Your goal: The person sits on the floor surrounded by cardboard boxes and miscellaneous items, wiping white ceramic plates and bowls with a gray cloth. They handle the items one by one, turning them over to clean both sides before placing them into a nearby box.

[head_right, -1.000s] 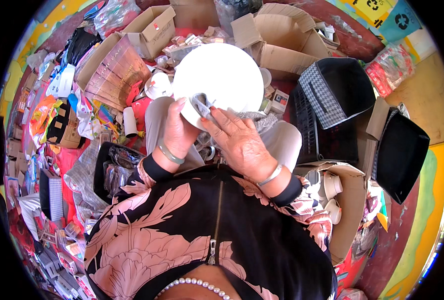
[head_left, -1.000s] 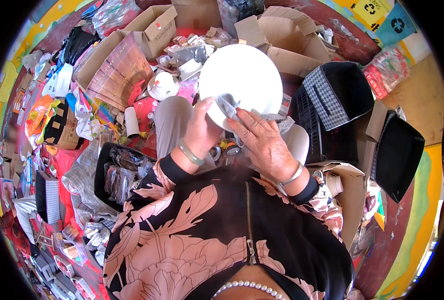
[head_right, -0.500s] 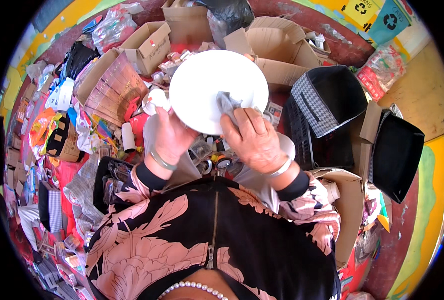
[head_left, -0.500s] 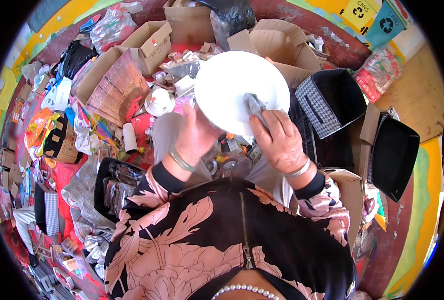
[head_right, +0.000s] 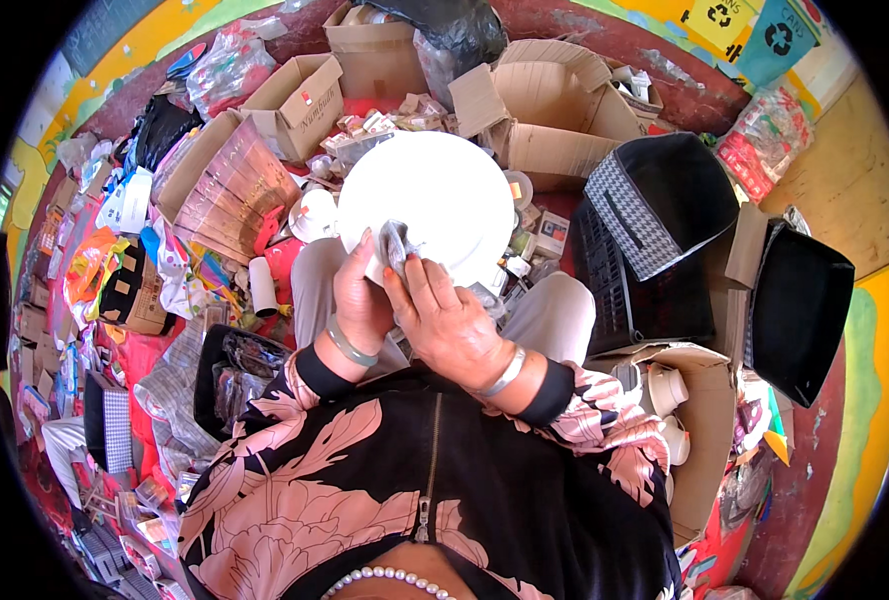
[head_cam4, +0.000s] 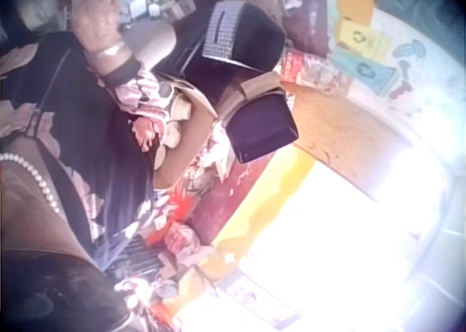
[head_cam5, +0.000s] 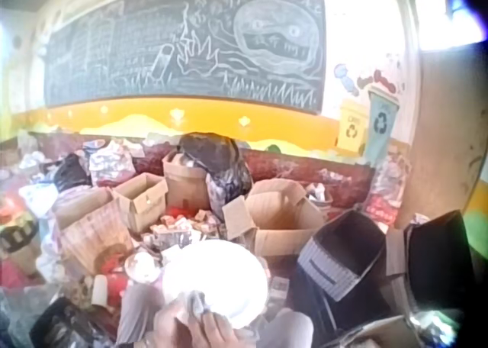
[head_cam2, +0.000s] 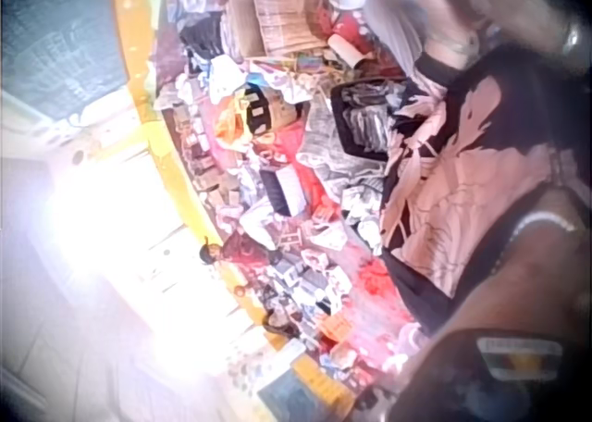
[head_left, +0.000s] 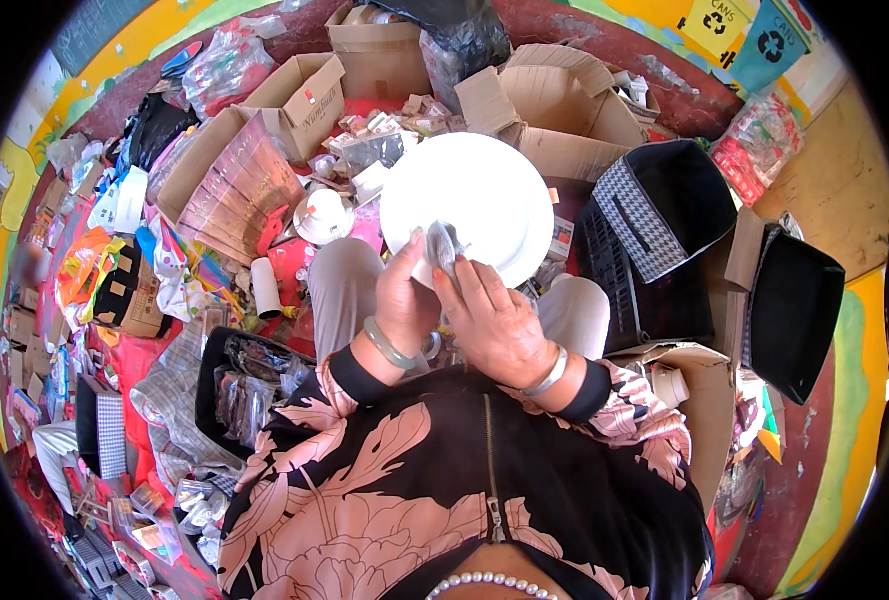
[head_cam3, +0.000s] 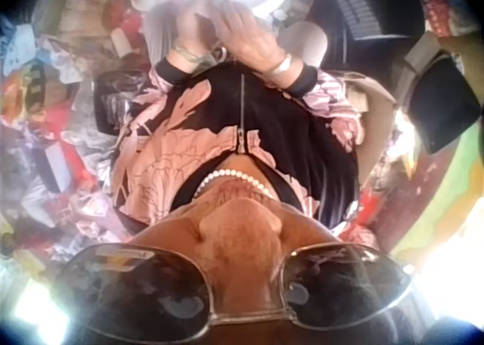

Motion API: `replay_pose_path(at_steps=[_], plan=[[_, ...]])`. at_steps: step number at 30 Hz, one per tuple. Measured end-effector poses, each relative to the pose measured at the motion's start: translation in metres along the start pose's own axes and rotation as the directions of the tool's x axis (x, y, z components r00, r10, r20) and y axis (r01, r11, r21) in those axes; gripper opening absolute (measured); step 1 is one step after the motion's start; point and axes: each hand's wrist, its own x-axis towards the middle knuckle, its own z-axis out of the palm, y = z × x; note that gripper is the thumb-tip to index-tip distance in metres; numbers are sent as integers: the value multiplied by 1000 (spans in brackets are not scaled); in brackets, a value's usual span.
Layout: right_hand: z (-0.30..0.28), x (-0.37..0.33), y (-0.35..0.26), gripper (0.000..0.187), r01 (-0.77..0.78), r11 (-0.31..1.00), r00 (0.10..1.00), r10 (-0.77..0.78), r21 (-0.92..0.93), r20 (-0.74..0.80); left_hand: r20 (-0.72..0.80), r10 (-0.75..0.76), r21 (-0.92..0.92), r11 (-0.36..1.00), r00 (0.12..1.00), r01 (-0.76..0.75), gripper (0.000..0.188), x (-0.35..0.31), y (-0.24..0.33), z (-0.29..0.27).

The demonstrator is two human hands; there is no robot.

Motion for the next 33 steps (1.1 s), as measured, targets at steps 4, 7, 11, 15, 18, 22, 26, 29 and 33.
replay_pose_path(at_steps=[4, 7, 11, 15, 18, 22, 26, 29, 33], plan=[[-10, -20, 28, 49, 107, 993, 991, -102, -54, 89, -5, 87, 12, 996, 996, -87, 39, -2, 13, -3], [-12, -27, 59, 53, 96, 995, 982, -89, -36, 168, 29, 14, 55, 998, 999, -15, 47, -4, 26, -22], [-7, -41, 94, 50, -23, 1000, 995, 23, 1, 94, 7, -68, 153, 986, 998, 67, 51, -10, 30, -23], [-24, -43, 116, 40, -552, 738, 792, 609, 387, -32, 5, -48, 265, 963, 999, 45, 55, -9, 24, -26], [-34, -25, 114, 33, -560, 255, 532, 840, 788, 105, 82, -56, 439, 898, 995, 15, 61, -10, 24, -8], [-16, -7, 97, 40, -279, -89, 472, 854, 956, 217, 152, -85, 437, 899, 985, 10, 72, -13, 12, 7], [2, 3, 68, 39, -224, -103, 442, 875, 969, 195, 243, -125, 584, 811, 962, -43, 83, -12, -7, -9], [10, 11, 56, 36, -148, 122, 592, 806, 981, -11, 261, -170, 604, 796, 950, -24, 88, -13, -8, -3], [-13, 21, 39, 51, -125, 628, 928, 349, 768, -134, 180, -167, 577, 816, 969, 33, 77, -19, -9, -5]])
